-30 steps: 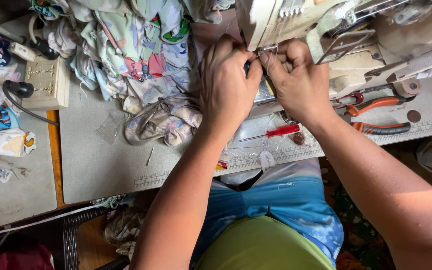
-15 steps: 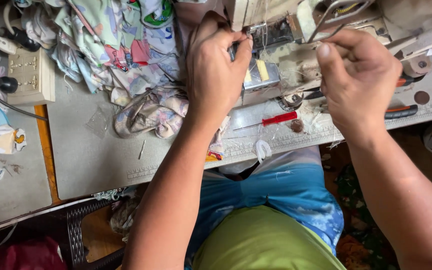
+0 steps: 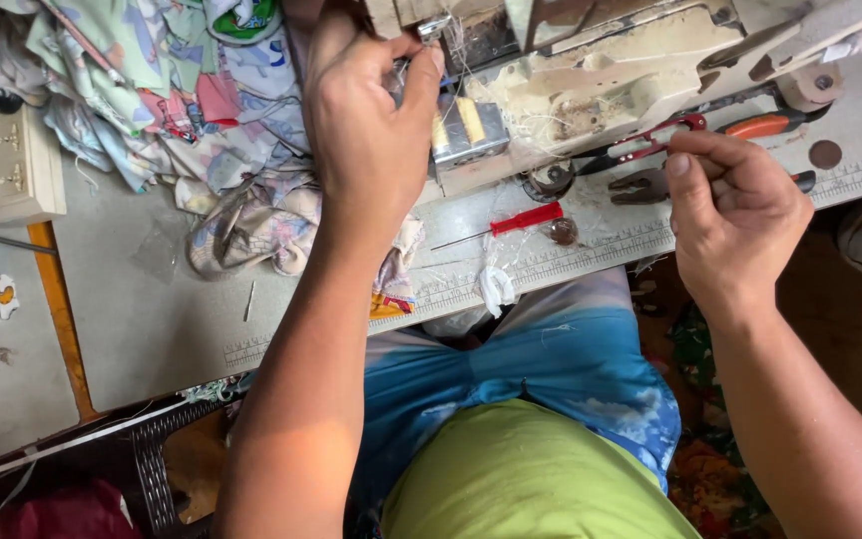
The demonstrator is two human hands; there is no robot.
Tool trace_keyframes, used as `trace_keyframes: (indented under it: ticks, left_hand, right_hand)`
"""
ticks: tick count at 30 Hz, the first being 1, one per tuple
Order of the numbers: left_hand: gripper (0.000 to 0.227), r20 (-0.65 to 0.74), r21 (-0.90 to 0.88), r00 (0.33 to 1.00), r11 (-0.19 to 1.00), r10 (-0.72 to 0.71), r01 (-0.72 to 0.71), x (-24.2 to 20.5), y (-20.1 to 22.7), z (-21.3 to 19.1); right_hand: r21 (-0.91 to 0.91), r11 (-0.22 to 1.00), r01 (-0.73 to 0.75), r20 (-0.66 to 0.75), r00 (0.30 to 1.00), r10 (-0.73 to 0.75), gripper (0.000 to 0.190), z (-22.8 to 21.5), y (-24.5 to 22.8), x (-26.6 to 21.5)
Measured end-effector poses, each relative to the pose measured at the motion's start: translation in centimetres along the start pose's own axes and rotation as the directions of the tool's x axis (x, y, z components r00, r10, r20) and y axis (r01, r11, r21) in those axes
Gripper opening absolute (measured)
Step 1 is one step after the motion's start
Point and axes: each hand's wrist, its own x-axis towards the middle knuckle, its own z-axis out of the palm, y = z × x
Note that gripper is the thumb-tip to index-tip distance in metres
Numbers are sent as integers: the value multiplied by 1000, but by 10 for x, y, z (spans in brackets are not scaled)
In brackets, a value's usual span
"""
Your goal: The person is threading an industrial sewing machine and using pliers and a screwdriver to adjust the mechanism.
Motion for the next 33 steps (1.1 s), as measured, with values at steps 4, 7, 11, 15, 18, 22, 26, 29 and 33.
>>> trace_keyframes:
  ticks: [4,7,11,15,18,22,26,29,33]
  left_hand:
    - [17,78,-33,993,996,-83,86,1,-6,-4]
    - [13,204,-159,976,982,-73,106,5,-12,-11]
    - [16,229,-175,972,981,-47,88,6,-10,-12]
    - [16,226,-222,973,969,-54,105,7,-6,-13]
    - [16,231,-220,967,963,-104,156,8,-4,-13]
    - [13,239,-146,965,979,-104,142,11,-1,-15]
    - [6,223,-53,968,991,-112,126,13,0,-14]
    - [8,179,-31,980,995,-85,92,12,1,-11]
    - [4,112,-37,994,999,-8,13,10,1,-8]
  right_hand:
    - [-39,999,35,8,999,-35,19,-5,16,-2]
    - [-59,969,239,-19,971,-240,14,-11,36,2]
    - [-121,932,342,-135,924,-357,12,-24,64,9]
    - [-248,926,286,-118,939,-322,13,-36,80,9]
    - [-331,878,346,-69,919,-388,13,-41,97,11]
    - [-417,814,403,-38,888,-459,14,-39,105,16]
    - [-521,775,358,-99,876,-472,16,-34,110,20]
    - [-532,775,342,-111,879,-464,18,-32,112,19]
    - [-555,760,339,-109,876,-470,19,-31,113,19]
